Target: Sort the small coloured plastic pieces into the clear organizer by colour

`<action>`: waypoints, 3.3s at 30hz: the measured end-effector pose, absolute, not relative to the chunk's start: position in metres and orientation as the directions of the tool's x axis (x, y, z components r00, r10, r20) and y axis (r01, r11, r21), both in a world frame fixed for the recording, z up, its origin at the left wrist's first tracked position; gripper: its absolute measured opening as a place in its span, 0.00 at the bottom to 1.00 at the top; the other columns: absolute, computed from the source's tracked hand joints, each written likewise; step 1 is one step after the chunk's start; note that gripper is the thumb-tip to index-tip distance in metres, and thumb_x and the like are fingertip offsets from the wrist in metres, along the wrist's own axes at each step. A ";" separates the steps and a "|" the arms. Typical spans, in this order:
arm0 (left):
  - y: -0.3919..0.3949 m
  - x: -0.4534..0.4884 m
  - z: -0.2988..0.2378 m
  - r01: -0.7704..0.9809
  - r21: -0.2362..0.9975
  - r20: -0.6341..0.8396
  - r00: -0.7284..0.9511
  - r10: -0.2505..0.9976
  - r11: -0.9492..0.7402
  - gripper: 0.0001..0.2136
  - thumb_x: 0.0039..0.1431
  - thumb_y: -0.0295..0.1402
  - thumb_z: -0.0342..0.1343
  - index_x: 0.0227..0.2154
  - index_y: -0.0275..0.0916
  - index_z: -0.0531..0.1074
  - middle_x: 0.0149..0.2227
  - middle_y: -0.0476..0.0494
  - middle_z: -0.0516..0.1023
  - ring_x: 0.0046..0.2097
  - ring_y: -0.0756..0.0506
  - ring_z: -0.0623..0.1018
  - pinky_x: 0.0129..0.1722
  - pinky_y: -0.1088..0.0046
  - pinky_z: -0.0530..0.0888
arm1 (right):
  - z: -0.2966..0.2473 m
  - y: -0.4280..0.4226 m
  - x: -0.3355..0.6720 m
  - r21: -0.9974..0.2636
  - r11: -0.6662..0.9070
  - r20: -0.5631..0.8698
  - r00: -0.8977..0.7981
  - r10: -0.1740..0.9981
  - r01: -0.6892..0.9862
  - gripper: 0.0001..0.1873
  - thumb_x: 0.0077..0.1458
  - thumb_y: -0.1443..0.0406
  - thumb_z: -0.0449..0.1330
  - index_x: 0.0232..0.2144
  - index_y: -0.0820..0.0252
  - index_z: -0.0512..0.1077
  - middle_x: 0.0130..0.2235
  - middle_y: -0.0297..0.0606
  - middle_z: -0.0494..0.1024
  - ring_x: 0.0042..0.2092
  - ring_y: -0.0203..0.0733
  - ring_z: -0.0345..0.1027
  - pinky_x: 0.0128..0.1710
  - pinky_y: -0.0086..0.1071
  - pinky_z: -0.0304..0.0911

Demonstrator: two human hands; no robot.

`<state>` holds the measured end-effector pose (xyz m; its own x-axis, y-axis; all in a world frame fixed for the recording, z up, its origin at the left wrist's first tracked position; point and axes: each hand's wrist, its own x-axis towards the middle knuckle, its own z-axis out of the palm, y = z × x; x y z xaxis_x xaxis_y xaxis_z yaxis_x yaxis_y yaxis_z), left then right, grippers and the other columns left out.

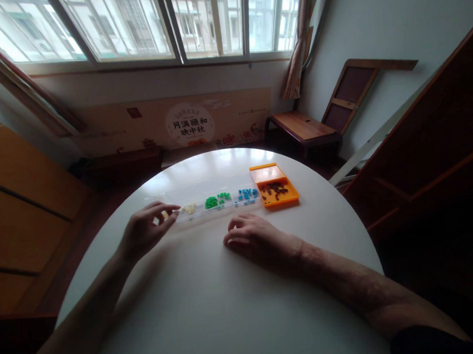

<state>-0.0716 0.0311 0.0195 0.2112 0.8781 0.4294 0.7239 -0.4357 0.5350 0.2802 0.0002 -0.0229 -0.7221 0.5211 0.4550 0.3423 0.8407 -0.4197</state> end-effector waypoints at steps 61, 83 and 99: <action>0.047 -0.114 0.024 0.903 0.418 0.378 -0.073 0.923 -0.100 0.17 0.65 0.48 0.58 0.43 0.46 0.87 0.41 0.49 0.85 0.31 0.48 0.76 0.32 0.70 0.68 | -0.020 0.001 0.281 -0.475 0.836 0.534 -0.666 0.521 0.273 0.09 0.66 0.65 0.69 0.38 0.54 0.71 0.43 0.37 0.84 0.44 0.44 0.78 0.51 0.39 0.70; 0.001 -0.011 0.007 0.549 0.334 0.404 0.651 0.643 -0.766 0.21 0.71 0.45 0.64 0.62 0.45 0.77 0.59 0.36 0.83 0.56 0.36 0.83 0.56 0.56 0.80 | -0.018 0.001 0.284 -0.412 0.789 0.524 -0.589 0.615 0.457 0.14 0.68 0.60 0.68 0.53 0.54 0.75 0.57 0.46 0.82 0.58 0.54 0.75 0.61 0.50 0.71; 0.004 -0.017 0.009 0.430 0.356 0.114 0.861 0.495 -0.830 0.49 0.68 0.58 0.63 0.82 0.52 0.44 0.81 0.40 0.53 0.80 0.30 0.58 0.79 0.49 0.60 | -0.015 0.005 0.298 -0.418 0.805 0.278 -0.785 0.554 0.421 0.53 0.68 0.45 0.67 0.81 0.56 0.49 0.79 0.51 0.56 0.80 0.56 0.50 0.80 0.54 0.51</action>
